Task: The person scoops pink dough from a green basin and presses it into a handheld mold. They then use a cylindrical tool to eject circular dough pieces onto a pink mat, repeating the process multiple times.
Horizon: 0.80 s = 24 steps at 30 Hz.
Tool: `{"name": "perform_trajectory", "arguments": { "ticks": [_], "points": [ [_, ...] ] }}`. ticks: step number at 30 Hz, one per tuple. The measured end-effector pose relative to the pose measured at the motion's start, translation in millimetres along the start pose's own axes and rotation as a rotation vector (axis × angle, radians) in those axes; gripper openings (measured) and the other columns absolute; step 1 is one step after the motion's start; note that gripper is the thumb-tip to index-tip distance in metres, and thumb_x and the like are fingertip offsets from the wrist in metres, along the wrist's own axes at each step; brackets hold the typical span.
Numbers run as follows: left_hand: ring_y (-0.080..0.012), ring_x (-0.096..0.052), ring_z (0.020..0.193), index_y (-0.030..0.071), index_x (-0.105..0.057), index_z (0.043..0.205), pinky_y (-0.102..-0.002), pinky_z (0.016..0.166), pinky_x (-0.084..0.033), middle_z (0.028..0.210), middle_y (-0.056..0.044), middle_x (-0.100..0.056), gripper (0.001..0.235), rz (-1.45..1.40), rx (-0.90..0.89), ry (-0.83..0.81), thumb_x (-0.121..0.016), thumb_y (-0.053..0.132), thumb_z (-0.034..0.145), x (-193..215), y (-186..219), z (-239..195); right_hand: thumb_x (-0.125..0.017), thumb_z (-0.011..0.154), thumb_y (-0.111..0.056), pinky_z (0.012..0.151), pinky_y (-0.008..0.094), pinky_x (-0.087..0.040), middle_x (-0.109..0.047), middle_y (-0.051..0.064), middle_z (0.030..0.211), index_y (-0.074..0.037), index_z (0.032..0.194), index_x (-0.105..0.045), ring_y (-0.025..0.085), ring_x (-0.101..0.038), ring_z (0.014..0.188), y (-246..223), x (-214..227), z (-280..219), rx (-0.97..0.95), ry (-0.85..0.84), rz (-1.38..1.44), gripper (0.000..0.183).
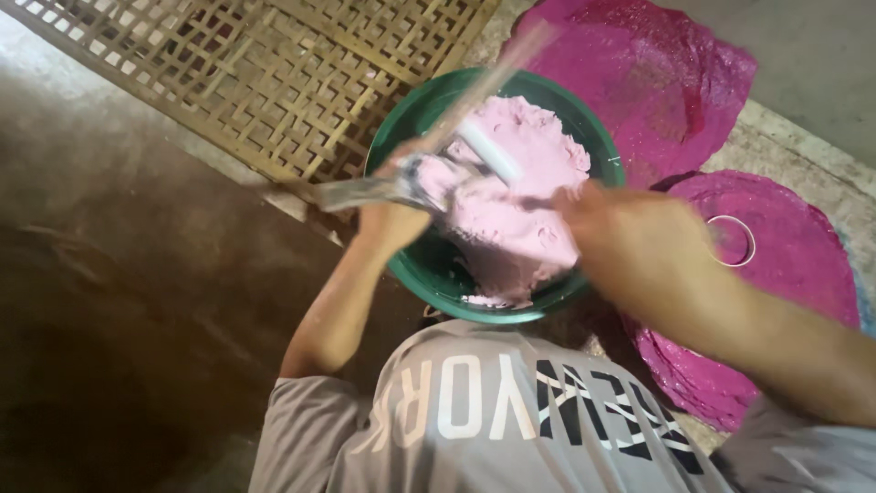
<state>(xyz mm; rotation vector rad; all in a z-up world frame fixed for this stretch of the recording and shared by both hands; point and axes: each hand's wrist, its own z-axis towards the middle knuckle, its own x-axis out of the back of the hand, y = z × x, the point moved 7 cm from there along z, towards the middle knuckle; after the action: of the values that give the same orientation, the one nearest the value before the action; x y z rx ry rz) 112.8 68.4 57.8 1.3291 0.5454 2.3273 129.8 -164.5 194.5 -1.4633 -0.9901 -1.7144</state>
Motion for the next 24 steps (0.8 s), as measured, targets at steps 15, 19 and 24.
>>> {"name": "perform_trajectory", "arguments": {
  "ticks": [15,19,24],
  "points": [
    [-0.0519,-0.047,0.137,0.012,-0.060,0.130,-0.058,0.106,-0.045,0.162,-0.017,-0.034,0.055,0.193,0.040,0.155,-0.080,0.038,0.086,19,18,29,-0.060,0.104,-0.005,0.077,0.034,-0.050,-0.067,0.030,0.102,-0.004,0.152,-0.054,0.022,-0.055,0.084,28,-138,8,-0.453,0.091,1.175,0.048],
    [-0.0606,-0.042,0.135,0.013,-0.061,0.136,-0.060,0.105,-0.045,0.163,-0.027,-0.021,0.060,0.292,-0.020,0.133,-0.078,0.036,0.083,5,24,37,-0.062,0.102,-0.009,0.080,0.029,-0.054,-0.075,0.023,0.105,0.002,0.143,-0.055,0.016,-0.065,0.086,14,-132,32,-0.313,0.324,1.053,0.044],
    [-0.0522,-0.055,0.126,-0.006,-0.051,0.148,-0.058,0.099,-0.050,0.149,-0.026,-0.045,0.080,0.232,0.054,0.241,-0.077,0.031,0.081,4,-21,48,-0.062,0.099,-0.007,0.078,0.033,-0.056,-0.070,0.028,0.096,-0.002,0.143,-0.058,0.027,-0.071,0.081,-6,-169,17,-0.384,0.154,0.987,0.044]
  ]
}}
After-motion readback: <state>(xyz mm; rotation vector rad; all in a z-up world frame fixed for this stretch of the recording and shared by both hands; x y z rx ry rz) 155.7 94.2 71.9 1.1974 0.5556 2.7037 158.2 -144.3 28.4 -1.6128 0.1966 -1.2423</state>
